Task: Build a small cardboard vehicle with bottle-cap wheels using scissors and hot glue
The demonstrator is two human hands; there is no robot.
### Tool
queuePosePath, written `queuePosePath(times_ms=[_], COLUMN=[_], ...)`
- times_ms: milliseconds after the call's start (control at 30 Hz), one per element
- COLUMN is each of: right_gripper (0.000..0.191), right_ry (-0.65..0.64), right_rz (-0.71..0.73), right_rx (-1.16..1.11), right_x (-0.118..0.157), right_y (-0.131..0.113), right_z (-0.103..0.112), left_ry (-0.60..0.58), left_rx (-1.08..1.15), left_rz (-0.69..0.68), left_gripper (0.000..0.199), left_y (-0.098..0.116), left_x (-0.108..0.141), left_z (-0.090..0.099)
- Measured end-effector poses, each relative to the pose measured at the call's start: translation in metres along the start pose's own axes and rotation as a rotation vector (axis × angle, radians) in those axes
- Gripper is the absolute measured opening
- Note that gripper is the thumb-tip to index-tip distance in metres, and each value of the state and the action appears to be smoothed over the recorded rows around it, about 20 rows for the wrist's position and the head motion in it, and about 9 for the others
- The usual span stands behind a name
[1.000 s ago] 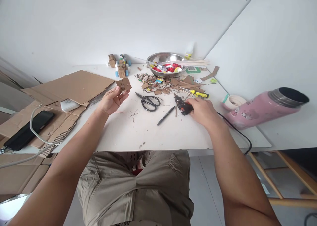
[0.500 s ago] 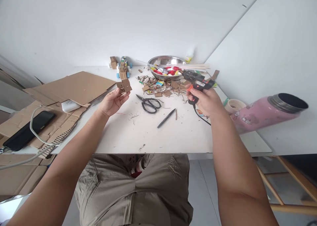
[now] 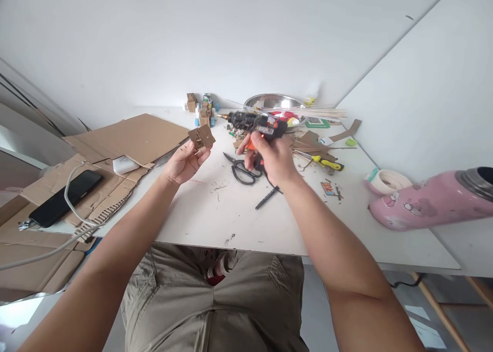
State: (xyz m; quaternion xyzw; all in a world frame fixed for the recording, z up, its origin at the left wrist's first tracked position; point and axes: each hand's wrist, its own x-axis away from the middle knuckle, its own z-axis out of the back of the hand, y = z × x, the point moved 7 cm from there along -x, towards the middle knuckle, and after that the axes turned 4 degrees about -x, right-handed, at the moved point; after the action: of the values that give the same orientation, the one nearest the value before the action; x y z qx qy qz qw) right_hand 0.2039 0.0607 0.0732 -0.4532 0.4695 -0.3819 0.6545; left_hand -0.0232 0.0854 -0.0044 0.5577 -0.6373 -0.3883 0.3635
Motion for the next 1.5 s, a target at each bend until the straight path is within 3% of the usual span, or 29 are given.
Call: queuePosePath(times_ms=[133,300,433,1000,1300,1500], right_gripper=[0.083,0.079,0.078,0.079,0.079,0.079], right_ry=[-0.023,-0.052,-0.028,0.024,0.042,0.051], right_rz=[0.042,0.054,0.048,0.065,0.051,0.048], right_rx=[-0.053,-0.126,-0.134,-0.151,-0.147,-0.151], right_x=[0.013,0.022,0.023,0.022,0.023,0.023], right_y=[0.012,0.009,0.008,0.014,0.017,0.016], right_z=[-0.024,-0.033,-0.034,-0.035,-0.034,-0.033], left_ry=[0.025,0.036,0.043,0.002,0.046,0.048], left_rx=[0.041,0.107,0.115,0.073,0.121,0.163], left_rz=[0.006,0.024,0.016,-0.037,0.018,0.041], left_gripper=[0.020,0.026,0.038,0.033,0.060,0.057], left_y=[0.001,0.001,0.002,0.003,0.002,0.002], left_x=[0.004,0.009,0.011,0.009,0.013,0.015], left_z=[-0.002,-0.007,-0.008,-0.010,-0.011,-0.015])
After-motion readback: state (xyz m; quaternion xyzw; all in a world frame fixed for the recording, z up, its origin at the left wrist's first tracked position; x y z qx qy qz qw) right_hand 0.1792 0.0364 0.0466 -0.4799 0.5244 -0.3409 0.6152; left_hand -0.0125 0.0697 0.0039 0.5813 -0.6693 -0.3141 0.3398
